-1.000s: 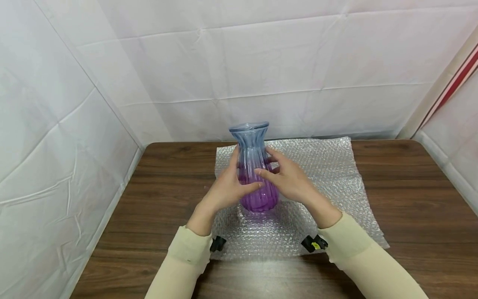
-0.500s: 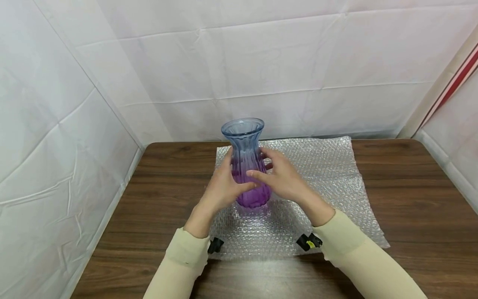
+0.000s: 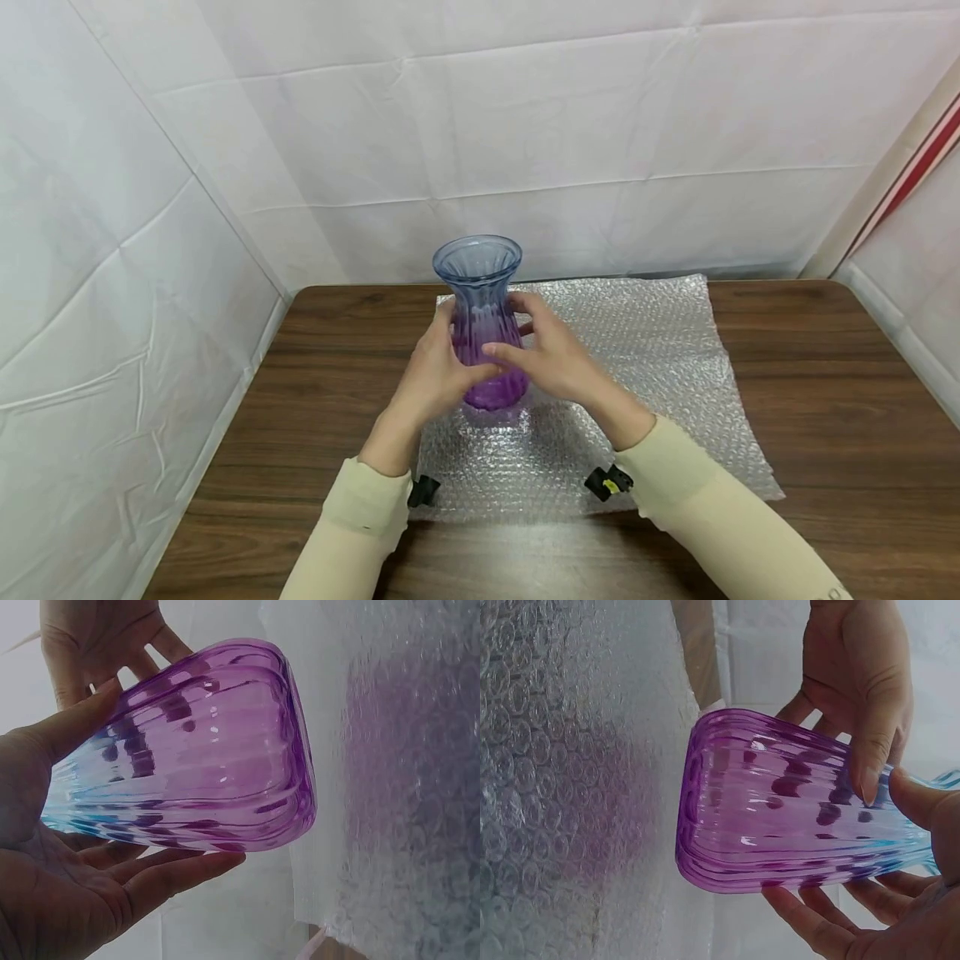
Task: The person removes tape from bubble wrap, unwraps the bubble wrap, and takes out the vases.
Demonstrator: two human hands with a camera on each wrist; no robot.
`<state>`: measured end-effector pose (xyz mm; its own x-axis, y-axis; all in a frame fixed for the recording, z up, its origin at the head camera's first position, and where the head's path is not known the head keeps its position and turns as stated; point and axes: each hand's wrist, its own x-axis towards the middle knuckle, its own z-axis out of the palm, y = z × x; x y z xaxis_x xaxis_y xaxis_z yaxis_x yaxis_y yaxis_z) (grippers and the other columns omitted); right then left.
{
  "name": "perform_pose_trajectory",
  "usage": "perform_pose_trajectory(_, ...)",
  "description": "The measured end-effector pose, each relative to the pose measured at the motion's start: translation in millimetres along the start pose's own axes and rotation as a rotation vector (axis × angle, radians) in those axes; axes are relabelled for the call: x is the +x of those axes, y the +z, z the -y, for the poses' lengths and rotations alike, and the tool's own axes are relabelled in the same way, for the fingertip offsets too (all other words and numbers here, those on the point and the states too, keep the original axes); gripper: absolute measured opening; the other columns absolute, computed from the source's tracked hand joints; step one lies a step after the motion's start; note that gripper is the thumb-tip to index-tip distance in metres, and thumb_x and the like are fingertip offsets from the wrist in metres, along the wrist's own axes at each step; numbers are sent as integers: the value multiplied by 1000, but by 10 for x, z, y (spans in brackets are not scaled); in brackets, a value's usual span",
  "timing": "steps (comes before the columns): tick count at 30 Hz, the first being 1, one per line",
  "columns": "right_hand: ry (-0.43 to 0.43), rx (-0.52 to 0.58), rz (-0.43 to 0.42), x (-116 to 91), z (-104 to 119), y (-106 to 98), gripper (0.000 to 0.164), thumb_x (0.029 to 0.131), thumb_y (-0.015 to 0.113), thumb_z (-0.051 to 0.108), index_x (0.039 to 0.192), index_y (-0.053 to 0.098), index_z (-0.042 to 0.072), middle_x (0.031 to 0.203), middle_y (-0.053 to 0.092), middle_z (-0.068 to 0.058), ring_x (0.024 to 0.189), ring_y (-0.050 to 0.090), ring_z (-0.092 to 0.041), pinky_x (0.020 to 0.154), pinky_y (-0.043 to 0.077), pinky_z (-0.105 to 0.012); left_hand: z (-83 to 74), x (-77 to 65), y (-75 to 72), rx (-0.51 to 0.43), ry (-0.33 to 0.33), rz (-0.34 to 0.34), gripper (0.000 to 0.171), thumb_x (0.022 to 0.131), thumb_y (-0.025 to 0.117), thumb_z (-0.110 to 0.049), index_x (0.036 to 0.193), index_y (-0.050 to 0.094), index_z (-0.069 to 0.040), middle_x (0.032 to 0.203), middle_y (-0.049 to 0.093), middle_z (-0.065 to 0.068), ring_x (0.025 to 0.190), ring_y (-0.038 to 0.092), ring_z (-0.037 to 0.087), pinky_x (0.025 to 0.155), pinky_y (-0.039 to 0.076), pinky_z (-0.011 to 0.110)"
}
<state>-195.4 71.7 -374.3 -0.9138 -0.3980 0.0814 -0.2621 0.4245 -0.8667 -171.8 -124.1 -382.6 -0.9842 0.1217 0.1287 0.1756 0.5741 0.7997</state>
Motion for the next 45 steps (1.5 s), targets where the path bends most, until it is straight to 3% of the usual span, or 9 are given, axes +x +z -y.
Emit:
perform_pose_trajectory(11,-34,17,-68,100,30,128,83,91,80,35,160,36,19,157,48,-9,131,59,-37,103,52,-59,80,11,-71,-67,3,-57,106,78,93,-29,160,26,-20,135,63,17,123,65,33,101,55,51)
perform_pose_trajectory(17,-55,8,-86,148,61,179,87,91,80,32,162,34,13,159,48,-11,130,60,-38,104,52,-57,103,7,-117,-59,-11,-82,104,79,92,-30,160,27,-22,136,63,16,123,65,33,100,55,51)
perform_pose_trajectory(30,-91,-60,-80,258,118,316,86,93,78,33,163,32,11,160,47,-11,116,65,-34,90,59,-45,173,-25,-245,-21,-26,-135,102,78,92,-30,159,30,-20,132,64,15,119,65,33,99,54,50)
perform_pose_trajectory(45,-95,-106,-68,370,178,499,84,94,77,35,162,33,13,158,49,-14,122,64,-33,105,53,-49,253,-77,-366,40,-97,-190,98,79,91,-32,157,32,-20,140,63,21,126,63,38,103,52,57)
